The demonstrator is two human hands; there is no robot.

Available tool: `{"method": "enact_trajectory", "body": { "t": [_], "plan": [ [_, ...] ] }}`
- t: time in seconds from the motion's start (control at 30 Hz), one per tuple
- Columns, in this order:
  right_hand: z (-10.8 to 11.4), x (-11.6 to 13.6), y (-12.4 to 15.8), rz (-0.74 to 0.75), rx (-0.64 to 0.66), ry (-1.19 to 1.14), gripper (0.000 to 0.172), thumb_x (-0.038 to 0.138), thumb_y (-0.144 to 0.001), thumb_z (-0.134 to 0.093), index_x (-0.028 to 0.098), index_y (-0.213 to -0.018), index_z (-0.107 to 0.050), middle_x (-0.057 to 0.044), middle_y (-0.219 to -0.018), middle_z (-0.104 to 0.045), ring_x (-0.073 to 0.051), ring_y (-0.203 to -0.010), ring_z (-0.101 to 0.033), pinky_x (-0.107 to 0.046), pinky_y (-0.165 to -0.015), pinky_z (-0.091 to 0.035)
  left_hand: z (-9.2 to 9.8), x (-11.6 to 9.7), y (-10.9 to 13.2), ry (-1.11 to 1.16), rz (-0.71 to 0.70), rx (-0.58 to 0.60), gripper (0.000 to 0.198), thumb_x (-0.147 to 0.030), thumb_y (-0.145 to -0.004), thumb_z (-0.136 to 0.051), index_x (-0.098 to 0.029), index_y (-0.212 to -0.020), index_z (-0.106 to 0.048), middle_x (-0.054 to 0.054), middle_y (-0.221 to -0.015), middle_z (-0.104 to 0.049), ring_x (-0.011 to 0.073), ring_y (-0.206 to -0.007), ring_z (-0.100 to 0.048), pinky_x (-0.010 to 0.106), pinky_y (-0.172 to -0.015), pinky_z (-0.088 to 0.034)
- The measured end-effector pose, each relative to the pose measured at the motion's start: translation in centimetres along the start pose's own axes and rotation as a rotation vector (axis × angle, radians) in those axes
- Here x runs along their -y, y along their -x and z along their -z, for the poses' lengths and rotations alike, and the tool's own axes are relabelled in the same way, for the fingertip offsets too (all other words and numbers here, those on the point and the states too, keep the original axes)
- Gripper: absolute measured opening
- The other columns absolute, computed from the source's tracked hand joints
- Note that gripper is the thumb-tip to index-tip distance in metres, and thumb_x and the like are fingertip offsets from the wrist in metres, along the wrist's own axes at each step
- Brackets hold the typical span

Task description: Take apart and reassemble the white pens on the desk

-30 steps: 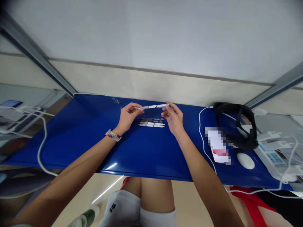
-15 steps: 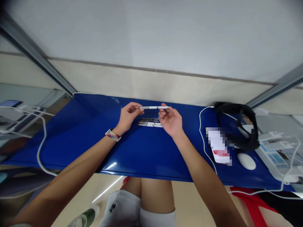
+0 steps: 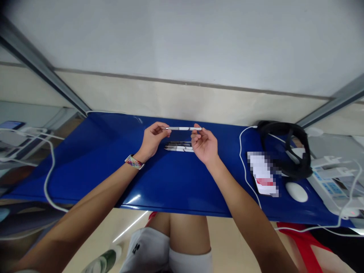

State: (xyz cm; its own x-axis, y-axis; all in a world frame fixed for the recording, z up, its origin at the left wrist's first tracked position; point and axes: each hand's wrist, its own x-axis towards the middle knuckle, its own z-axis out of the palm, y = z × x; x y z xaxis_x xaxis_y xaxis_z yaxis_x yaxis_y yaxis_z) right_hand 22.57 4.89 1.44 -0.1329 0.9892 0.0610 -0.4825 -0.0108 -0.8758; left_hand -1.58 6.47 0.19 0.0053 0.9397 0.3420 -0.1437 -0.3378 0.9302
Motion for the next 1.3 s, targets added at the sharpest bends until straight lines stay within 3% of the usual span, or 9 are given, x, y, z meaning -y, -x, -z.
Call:
{"method": "enact_trajectory", "body": {
  "t": [0.17, 0.33, 0.57, 0.8, 0.97, 1.13, 1.3],
  "plan": [
    [-0.5, 0.3, 0.3, -0.131, 0.009, -0.297, 0.027, 0.036, -0.094, -0.071, 0.023, -0.117, -0.075, -0.003, -0.096, -0.076, -0.014, -0.071, -0.061, -0.027, -0.07, -0.066, 0.0, 0.1, -0.1, 0.143, 0.053, -0.012, 0.025, -0.032, -0.082, -0.092, -0.021, -0.101, -0.082, 0.001, -0.082, -0.075, 0.0135, -0.076, -0.07, 0.03, -0.077, -0.06],
    [-0.9, 0.6, 0.4, -0.224, -0.041, -0.477, 0.019, 0.021, -0.099, -0.061, 0.022, -0.112, -0.074, -0.002, -0.089, -0.074, -0.011, -0.066, -0.063, -0.022, -0.068, -0.067, -0.2, -0.2, -0.1, 0.211, 0.099, -0.033, 0.027, -0.031, -0.077, -0.096, -0.02, -0.099, -0.084, 0.002, -0.082, -0.077, 0.0145, -0.078, -0.07, 0.03, -0.078, -0.059],
    [-0.7, 0.0, 0.0, -0.135, -0.047, -0.368, 0.018, 0.025, -0.101, -0.063, 0.023, -0.112, -0.076, -0.002, -0.094, -0.079, -0.011, -0.074, -0.07, -0.022, -0.081, -0.069, -0.2, -0.3, -0.1, 0.211, 0.108, -0.035, 0.024, -0.03, -0.077, -0.095, -0.021, -0.096, -0.084, 0.002, -0.082, -0.077, 0.0142, -0.077, -0.069, 0.031, -0.079, -0.059],
    [-0.2, -0.6, 0.0, -0.047, -0.039, -0.158, 0.034, 0.046, -0.105, -0.059, 0.025, -0.124, -0.076, -0.007, -0.118, -0.083, -0.022, -0.108, -0.079, -0.044, -0.103, -0.069, -0.2, -0.4, 0.0, 0.222, 0.111, -0.026, 0.025, -0.032, -0.079, -0.096, -0.02, -0.096, -0.083, 0.003, -0.084, -0.078, 0.0149, -0.081, -0.072, 0.032, -0.084, -0.06],
    [-0.1, -0.8, -0.2, -0.076, -0.073, -0.186, 0.023, 0.036, -0.102, -0.064, 0.024, -0.116, -0.078, -0.006, -0.109, -0.085, -0.02, -0.105, -0.081, -0.04, -0.106, -0.069, -0.1, -0.3, 0.0, 0.233, 0.12, -0.032, 0.027, -0.032, -0.079, -0.097, -0.02, -0.098, -0.082, 0.003, -0.085, -0.079, 0.0158, -0.084, -0.075, 0.033, -0.086, -0.061],
    [-0.4, -0.6, -0.1, -0.098, -0.068, -0.221, 0.029, 0.039, -0.109, -0.056, 0.024, -0.123, -0.077, -0.006, -0.124, -0.085, -0.021, -0.117, -0.081, -0.04, -0.104, -0.07, -0.1, -0.3, -0.1, 0.258, 0.131, -0.038, 0.027, -0.032, -0.078, -0.098, -0.019, -0.096, -0.083, 0.003, -0.083, -0.079, 0.0144, -0.081, -0.074, 0.031, -0.084, -0.061],
    [-0.7, -0.2, -0.1, -0.163, -0.111, -0.33, 0.03, 0.029, -0.111, -0.049, 0.023, -0.12, -0.077, -0.005, -0.113, -0.086, -0.016, -0.103, -0.084, -0.031, -0.097, -0.071, -0.1, -0.5, 0.0, 0.244, 0.132, -0.038, 0.028, -0.033, -0.076, -0.099, -0.019, -0.095, -0.084, 0.003, -0.082, -0.079, 0.015, -0.081, -0.074, 0.031, -0.084, -0.06]
  ]
}}
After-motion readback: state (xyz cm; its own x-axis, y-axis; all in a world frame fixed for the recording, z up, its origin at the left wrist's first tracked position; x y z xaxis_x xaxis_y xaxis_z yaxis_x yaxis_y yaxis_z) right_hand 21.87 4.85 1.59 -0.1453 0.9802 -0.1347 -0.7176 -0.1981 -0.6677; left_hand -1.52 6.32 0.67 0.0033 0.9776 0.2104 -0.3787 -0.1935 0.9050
